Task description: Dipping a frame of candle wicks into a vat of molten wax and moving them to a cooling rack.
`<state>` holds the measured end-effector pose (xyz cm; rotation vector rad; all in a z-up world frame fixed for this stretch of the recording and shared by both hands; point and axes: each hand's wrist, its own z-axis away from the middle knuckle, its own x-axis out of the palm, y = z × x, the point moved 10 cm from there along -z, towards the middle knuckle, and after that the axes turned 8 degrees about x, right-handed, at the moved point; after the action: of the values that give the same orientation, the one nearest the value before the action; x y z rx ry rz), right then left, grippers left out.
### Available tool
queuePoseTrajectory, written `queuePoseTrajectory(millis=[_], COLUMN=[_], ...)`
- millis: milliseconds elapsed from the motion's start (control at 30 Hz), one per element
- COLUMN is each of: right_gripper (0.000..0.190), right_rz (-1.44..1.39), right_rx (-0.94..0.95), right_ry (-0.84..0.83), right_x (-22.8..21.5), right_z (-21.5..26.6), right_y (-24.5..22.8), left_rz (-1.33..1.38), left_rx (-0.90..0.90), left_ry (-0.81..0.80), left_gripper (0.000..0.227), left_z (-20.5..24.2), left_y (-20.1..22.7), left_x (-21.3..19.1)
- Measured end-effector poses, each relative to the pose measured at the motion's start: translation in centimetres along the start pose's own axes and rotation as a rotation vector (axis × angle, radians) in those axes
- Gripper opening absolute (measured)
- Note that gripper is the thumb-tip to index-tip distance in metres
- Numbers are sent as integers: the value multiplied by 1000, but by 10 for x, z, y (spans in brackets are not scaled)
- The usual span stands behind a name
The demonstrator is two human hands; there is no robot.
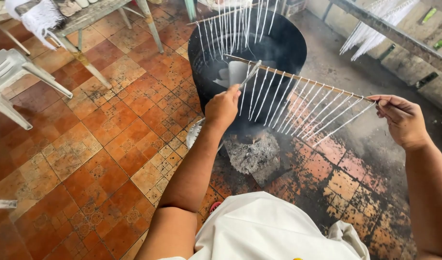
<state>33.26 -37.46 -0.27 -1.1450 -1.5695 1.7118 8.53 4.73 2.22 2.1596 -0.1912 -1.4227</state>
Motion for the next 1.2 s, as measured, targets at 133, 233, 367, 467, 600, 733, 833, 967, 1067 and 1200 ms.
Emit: queuePoseTrajectory(millis=[133, 233, 367, 467, 600, 733, 833, 967, 1067, 1200], right_gripper=[13, 6, 11, 16, 6, 10, 15, 27, 8, 11], right_rz=[15, -42, -61, -81, -137, -3, 9, 77, 63, -96], right_rx=[-30, -20, 34, 48, 50, 89, 121, 221, 246, 261], right_ry=[24, 76, 179, 223, 245, 278, 276, 262, 356, 430], right_x=[-8, -18, -42, -60, -102, -165, -217, -268, -329, -382], right_z=[8, 29, 61, 84, 113, 127, 129, 128, 119, 90], right_y=[0, 3, 14, 23, 40, 62, 74, 70, 98, 113], left_rz=[143, 294, 255, 271, 289, 227, 286, 323, 383, 405], left_rx=[-28, -81, 16, 92, 250, 148, 176, 69, 51, 20], left_ry=[-50, -40, 46, -73, -225, -321, -370, -385, -318, -271], left_gripper=[35, 37, 38, 42, 43, 34, 32, 27, 25, 16], left_z=[-2, -15, -63, -97, -114, -120, -128, -131, -144, -177], left_y=[12, 1, -20, -4, 58, 100, 132, 174, 192, 221], left_x=[-28, -51, -59, -34, 11, 75, 131, 181, 221, 252])
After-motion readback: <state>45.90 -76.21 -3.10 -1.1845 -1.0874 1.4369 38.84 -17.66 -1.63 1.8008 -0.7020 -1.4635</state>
